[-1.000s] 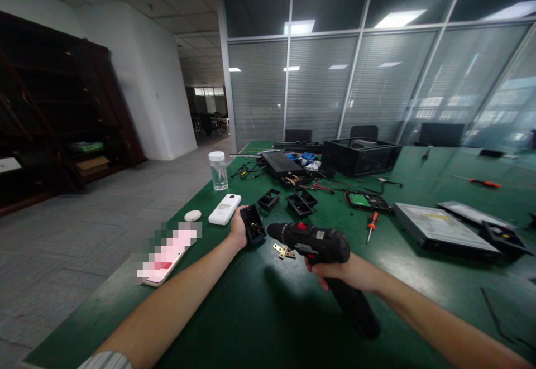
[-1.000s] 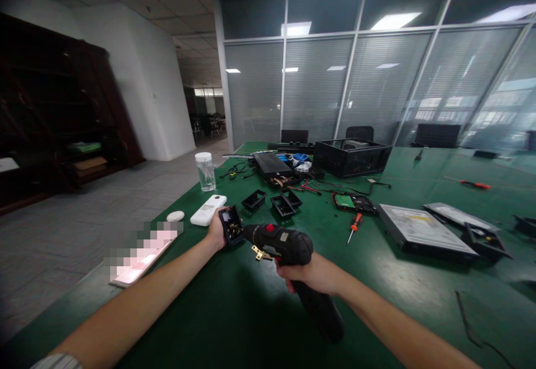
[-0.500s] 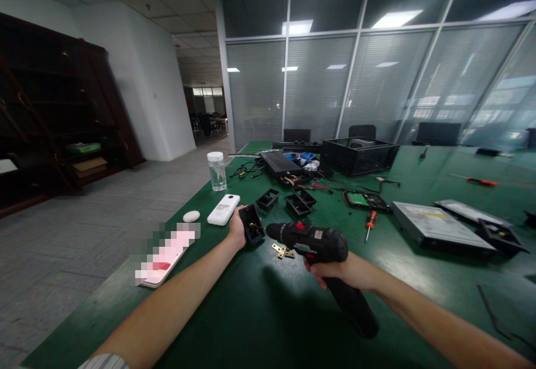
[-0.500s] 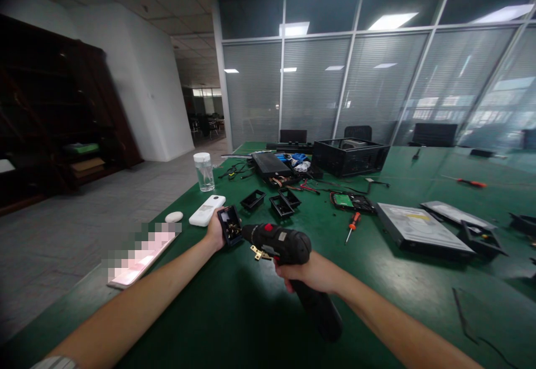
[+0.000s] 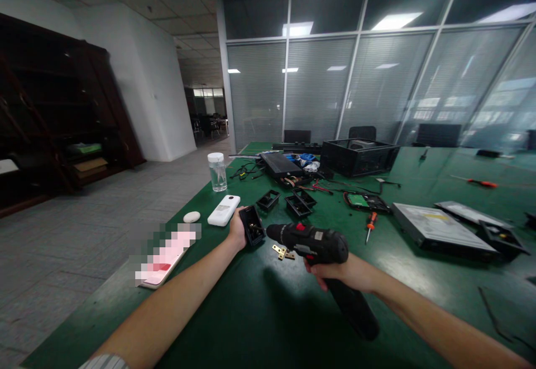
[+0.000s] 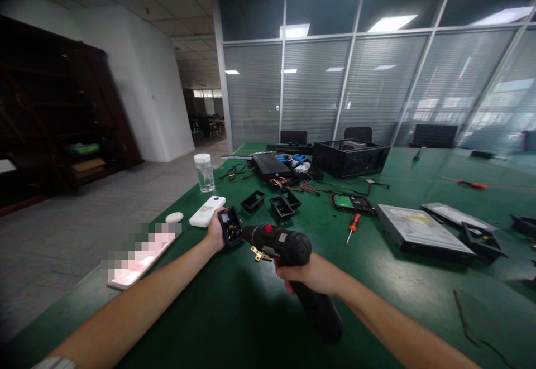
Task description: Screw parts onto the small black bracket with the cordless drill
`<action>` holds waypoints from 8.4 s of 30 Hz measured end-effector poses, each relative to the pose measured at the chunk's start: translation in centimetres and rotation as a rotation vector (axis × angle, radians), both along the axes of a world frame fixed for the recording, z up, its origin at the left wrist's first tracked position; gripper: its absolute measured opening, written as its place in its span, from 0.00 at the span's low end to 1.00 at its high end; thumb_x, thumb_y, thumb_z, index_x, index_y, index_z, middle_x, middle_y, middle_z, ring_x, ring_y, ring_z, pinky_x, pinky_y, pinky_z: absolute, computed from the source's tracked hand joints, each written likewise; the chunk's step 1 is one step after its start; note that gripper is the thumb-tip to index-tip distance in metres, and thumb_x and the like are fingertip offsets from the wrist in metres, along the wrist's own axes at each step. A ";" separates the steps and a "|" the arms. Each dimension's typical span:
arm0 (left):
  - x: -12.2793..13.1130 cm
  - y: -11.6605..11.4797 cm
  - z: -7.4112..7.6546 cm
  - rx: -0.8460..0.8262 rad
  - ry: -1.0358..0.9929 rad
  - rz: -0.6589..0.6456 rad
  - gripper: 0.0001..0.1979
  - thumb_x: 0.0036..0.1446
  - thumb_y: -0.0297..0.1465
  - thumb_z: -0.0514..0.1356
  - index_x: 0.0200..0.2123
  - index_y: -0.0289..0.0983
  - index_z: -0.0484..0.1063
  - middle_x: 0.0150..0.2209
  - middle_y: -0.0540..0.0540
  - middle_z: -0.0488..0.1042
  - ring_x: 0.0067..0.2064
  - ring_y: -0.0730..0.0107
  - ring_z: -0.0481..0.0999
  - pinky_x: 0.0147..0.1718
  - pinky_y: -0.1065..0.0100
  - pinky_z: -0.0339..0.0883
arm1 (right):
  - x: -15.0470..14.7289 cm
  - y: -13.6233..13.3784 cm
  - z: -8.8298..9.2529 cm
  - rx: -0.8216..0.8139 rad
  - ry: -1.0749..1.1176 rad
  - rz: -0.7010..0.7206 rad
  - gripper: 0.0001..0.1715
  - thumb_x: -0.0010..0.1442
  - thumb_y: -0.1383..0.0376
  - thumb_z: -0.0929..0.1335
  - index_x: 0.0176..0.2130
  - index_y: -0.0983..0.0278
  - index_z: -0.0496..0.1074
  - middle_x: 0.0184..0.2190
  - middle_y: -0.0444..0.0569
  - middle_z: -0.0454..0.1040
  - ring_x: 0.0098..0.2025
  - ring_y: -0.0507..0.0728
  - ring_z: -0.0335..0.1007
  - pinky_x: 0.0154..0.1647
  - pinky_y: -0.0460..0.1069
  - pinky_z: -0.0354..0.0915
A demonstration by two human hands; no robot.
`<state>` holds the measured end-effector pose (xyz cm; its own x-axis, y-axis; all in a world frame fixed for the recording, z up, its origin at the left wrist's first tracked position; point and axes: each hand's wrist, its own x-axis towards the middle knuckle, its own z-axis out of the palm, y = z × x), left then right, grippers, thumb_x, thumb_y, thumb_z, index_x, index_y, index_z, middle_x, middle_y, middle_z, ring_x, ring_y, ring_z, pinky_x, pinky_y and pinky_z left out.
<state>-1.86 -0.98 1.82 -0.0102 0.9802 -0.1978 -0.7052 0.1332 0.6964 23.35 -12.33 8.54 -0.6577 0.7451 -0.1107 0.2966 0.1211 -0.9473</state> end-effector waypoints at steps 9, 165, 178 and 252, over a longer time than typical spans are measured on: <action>0.0 -0.1 0.0 0.006 0.031 -0.001 0.14 0.46 0.40 0.53 0.27 0.34 0.68 0.20 0.45 0.70 0.22 0.63 0.71 0.23 0.62 0.66 | 0.0 0.0 -0.1 -0.018 0.030 0.004 0.10 0.51 0.63 0.66 0.33 0.67 0.65 0.19 0.41 0.64 0.21 0.50 0.62 0.25 0.46 0.58; -0.1 0.3 -0.6 -0.022 0.008 0.049 0.12 0.45 0.38 0.55 0.30 0.35 0.68 0.21 0.47 0.70 0.23 0.63 0.73 0.22 0.65 0.65 | 0.5 0.4 -0.9 -0.034 0.078 0.020 0.08 0.52 0.64 0.66 0.34 0.66 0.66 0.23 0.41 0.65 0.22 0.49 0.63 0.26 0.45 0.58; 0.2 0.0 0.0 -0.011 0.024 0.048 0.12 0.47 0.37 0.53 0.26 0.34 0.68 0.20 0.46 0.70 0.22 0.63 0.72 0.20 0.65 0.65 | 0.4 0.6 -1.1 -0.039 0.067 0.042 0.10 0.51 0.65 0.66 0.35 0.66 0.65 0.24 0.43 0.67 0.22 0.49 0.64 0.26 0.45 0.60; 0.1 0.0 -0.1 -0.008 0.029 0.009 0.14 0.46 0.40 0.54 0.28 0.34 0.68 0.22 0.44 0.71 0.24 0.61 0.73 0.23 0.62 0.66 | 0.4 0.8 -1.0 -0.072 0.108 0.034 0.10 0.50 0.63 0.67 0.34 0.66 0.66 0.26 0.43 0.67 0.22 0.50 0.65 0.25 0.45 0.60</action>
